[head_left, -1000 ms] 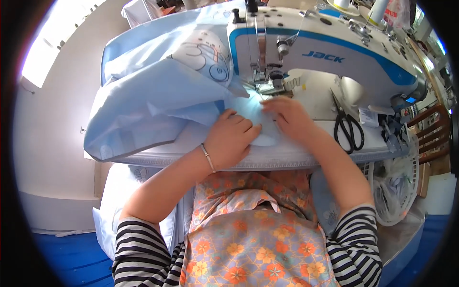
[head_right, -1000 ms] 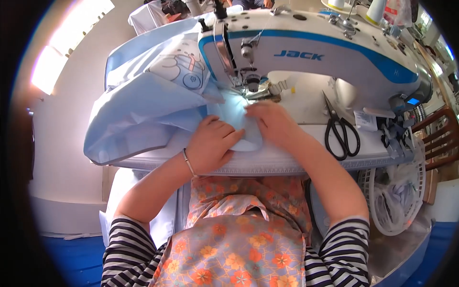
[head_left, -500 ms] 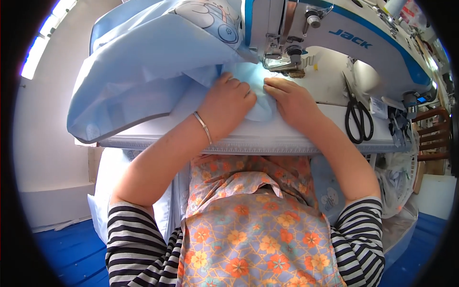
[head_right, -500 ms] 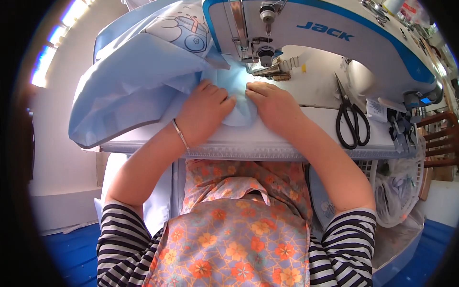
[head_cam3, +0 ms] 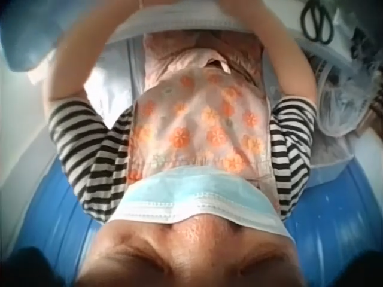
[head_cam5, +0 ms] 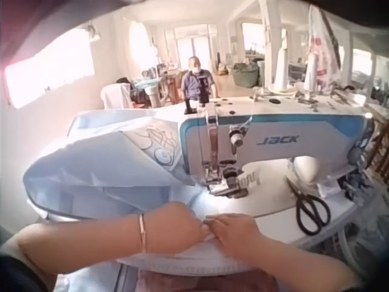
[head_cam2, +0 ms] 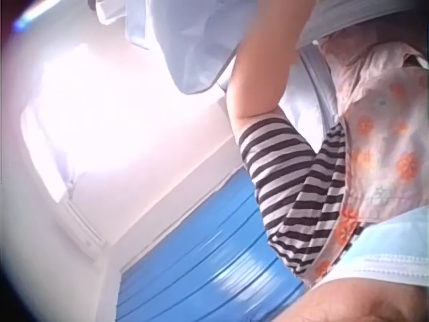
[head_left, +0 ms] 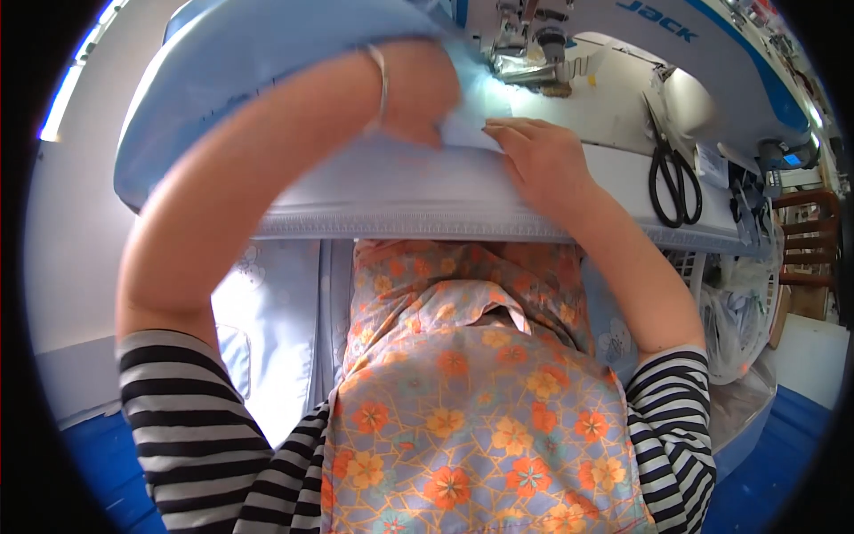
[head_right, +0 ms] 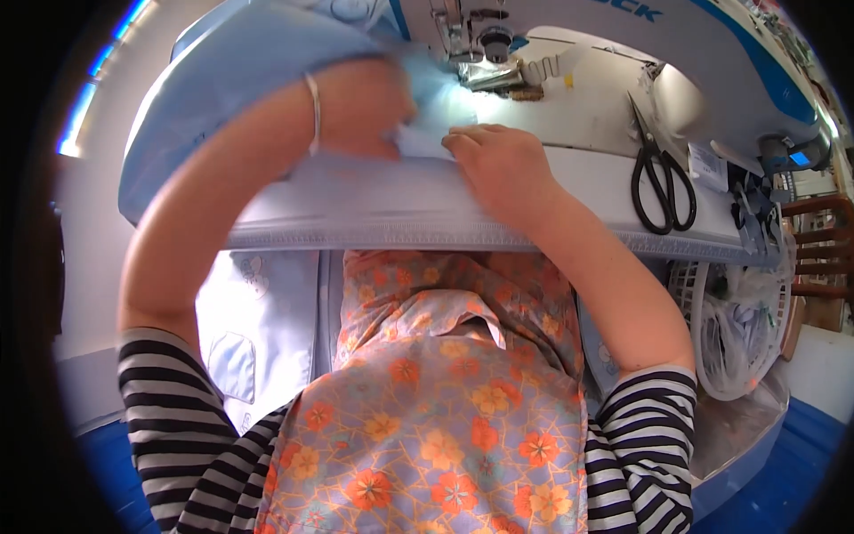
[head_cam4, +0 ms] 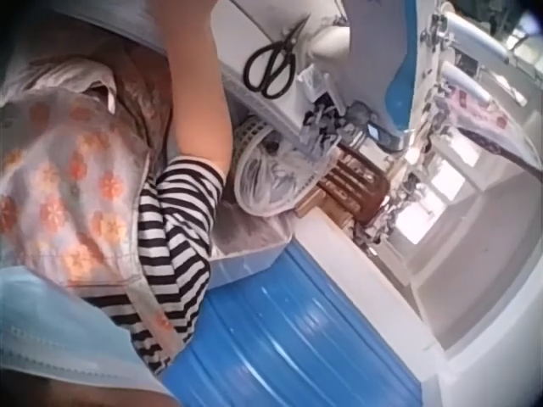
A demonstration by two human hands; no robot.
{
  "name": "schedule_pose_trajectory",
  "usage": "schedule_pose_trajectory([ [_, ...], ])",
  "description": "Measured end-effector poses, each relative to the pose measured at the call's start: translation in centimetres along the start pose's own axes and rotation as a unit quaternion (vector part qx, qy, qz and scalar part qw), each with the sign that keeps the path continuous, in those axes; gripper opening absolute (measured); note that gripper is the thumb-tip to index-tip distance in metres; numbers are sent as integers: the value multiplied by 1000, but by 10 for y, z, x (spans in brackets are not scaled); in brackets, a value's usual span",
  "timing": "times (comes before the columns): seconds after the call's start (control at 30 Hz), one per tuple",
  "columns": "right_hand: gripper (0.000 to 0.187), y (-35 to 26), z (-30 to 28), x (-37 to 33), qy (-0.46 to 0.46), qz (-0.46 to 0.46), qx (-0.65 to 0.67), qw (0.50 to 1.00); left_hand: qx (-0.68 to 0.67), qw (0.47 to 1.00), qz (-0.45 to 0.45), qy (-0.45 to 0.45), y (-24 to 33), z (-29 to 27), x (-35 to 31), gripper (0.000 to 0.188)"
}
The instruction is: Sewing light blue fabric pieces together using an industrial sewing machine.
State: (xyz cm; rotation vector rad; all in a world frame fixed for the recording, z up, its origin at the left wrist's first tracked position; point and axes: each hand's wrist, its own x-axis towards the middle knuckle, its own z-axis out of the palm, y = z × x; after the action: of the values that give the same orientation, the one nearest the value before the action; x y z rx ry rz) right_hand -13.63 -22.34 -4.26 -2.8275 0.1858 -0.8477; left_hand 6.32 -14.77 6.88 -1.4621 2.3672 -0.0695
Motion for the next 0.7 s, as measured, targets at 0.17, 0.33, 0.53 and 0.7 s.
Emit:
schedule_pose_trajectory([
  [0.17,27,-1,8,-5,27,-14,-14,999,72,996,-40,-17,-13,13,-37,15],
  [0.33,32,-7,-3,-9,-11,26,37,999,152,987,-55,-15,43,42,-94,31],
  [0.53,32,-5,-8,-8,3,56,64,996,73,976,-183,91,45,80,-106,56],
  [0.7,36,7,0,1,-23,74,59,995,78,972,-155,161,28,101,-106,63],
])
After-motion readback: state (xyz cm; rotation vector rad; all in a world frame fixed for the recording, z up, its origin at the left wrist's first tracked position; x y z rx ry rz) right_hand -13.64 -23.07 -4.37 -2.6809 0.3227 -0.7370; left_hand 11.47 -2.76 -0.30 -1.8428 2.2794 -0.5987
